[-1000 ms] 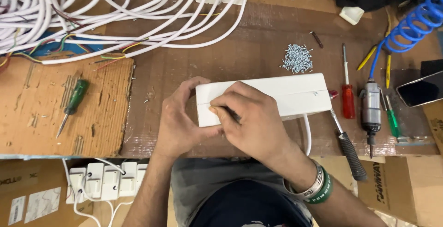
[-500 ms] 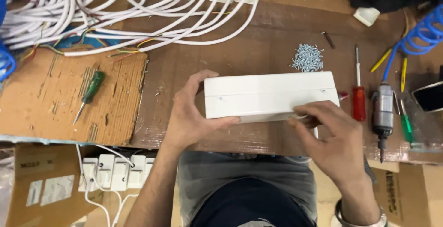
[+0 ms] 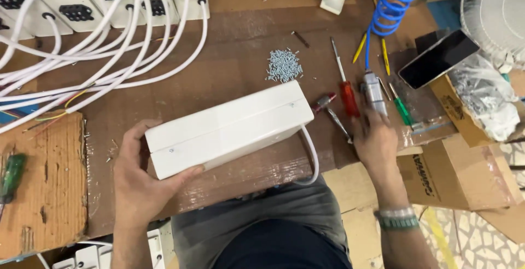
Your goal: The person assembles a white rectangular electronic device by inserting screws into pre-drilled holes and tightening them with a manual screwdriver and a pneumatic screwdriver. The device remains on the workbench throughout the clip.
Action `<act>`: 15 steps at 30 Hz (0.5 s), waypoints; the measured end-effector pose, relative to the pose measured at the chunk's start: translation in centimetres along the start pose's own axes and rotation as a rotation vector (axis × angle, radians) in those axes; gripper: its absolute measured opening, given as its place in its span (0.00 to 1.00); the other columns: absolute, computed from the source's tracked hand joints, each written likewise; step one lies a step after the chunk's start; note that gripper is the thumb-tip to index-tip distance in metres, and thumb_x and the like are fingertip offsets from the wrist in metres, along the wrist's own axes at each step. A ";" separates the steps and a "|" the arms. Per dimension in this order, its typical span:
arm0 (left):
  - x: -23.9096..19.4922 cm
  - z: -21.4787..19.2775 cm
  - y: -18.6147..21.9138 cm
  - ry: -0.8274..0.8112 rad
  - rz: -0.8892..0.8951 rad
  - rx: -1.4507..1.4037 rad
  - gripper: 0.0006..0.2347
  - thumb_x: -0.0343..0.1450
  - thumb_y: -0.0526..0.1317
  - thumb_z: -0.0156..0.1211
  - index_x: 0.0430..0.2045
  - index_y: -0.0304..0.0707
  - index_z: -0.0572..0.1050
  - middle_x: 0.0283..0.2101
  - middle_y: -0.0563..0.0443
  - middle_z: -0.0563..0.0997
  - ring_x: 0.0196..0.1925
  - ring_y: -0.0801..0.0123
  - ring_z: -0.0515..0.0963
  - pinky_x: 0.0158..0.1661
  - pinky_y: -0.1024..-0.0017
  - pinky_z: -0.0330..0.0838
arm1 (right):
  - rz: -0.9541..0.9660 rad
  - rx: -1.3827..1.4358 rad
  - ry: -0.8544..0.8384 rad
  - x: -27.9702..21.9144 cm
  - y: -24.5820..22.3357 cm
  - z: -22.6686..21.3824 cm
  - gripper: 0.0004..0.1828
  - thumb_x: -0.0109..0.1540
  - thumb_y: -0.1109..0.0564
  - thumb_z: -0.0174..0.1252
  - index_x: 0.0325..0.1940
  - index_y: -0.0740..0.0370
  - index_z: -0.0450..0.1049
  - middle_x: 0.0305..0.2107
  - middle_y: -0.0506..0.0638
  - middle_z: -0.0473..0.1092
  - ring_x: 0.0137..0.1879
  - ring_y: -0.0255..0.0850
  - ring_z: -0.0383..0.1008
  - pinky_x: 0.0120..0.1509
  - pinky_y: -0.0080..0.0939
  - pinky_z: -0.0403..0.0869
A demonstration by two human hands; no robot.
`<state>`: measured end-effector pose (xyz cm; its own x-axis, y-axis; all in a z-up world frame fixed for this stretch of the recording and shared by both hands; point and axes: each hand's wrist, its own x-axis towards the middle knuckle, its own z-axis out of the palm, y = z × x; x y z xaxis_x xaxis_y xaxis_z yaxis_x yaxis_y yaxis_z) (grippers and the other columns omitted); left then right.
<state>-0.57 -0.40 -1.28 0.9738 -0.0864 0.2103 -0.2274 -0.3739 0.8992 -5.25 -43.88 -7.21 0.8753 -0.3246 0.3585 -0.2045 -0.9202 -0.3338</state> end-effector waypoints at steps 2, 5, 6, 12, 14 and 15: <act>0.2 -0.1 -0.1 -0.006 0.024 -0.043 0.43 0.46 0.33 0.80 0.58 0.24 0.63 0.49 0.32 0.76 0.52 0.49 0.82 0.58 0.52 0.79 | 0.029 -0.115 -0.090 2.2 0.0 0.9 0.26 0.60 0.55 0.64 0.61 0.64 0.71 0.36 0.67 0.76 0.36 0.66 0.78 0.37 0.59 0.75; -0.3 0.0 0.4 -0.015 0.090 -0.051 0.42 0.50 0.35 0.79 0.59 0.25 0.61 0.53 0.32 0.74 0.57 0.49 0.80 0.61 0.51 0.76 | 0.017 -0.155 -0.063 4.6 2.3 4.4 0.22 0.56 0.56 0.65 0.53 0.64 0.76 0.36 0.66 0.77 0.39 0.66 0.76 0.43 0.60 0.75; -0.5 0.0 0.8 0.000 0.089 -0.045 0.42 0.50 0.35 0.79 0.59 0.25 0.61 0.53 0.32 0.74 0.57 0.49 0.80 0.61 0.51 0.76 | 0.003 -0.147 -0.063 5.0 1.1 3.2 0.22 0.56 0.56 0.65 0.53 0.64 0.76 0.36 0.66 0.77 0.39 0.66 0.76 0.43 0.60 0.75; -1.0 -0.2 2.5 0.053 0.015 -0.084 0.42 0.51 0.32 0.79 0.62 0.26 0.62 0.60 0.34 0.74 0.61 0.51 0.77 0.66 0.56 0.69 | -0.121 -0.088 0.322 8.6 -0.7 -3.1 0.11 0.63 0.61 0.72 0.47 0.69 0.83 0.36 0.60 0.77 0.34 0.48 0.77 0.36 0.44 0.76; -0.8 -0.2 2.2 0.036 -0.011 -0.115 0.41 0.51 0.33 0.79 0.61 0.27 0.63 0.58 0.36 0.74 0.61 0.53 0.77 0.65 0.55 0.70 | -0.548 0.048 0.531 10.0 -3.5 -7.2 0.19 0.64 0.76 0.80 0.52 0.81 0.76 0.42 0.66 0.72 0.43 0.53 0.71 0.45 0.48 0.73; -0.7 -0.2 2.0 0.049 -0.016 -0.116 0.41 0.51 0.33 0.79 0.61 0.27 0.63 0.58 0.36 0.74 0.61 0.53 0.77 0.65 0.55 0.70 | -0.560 0.054 0.527 9.8 -4.8 -8.0 0.19 0.64 0.76 0.80 0.52 0.81 0.76 0.42 0.66 0.72 0.43 0.53 0.71 0.45 0.48 0.73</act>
<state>-1.75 -0.88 0.40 0.9767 -0.0354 0.2118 -0.2135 -0.2651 0.9403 0.83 -44.41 4.87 0.5147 0.1131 0.8499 0.2414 -0.9703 -0.0171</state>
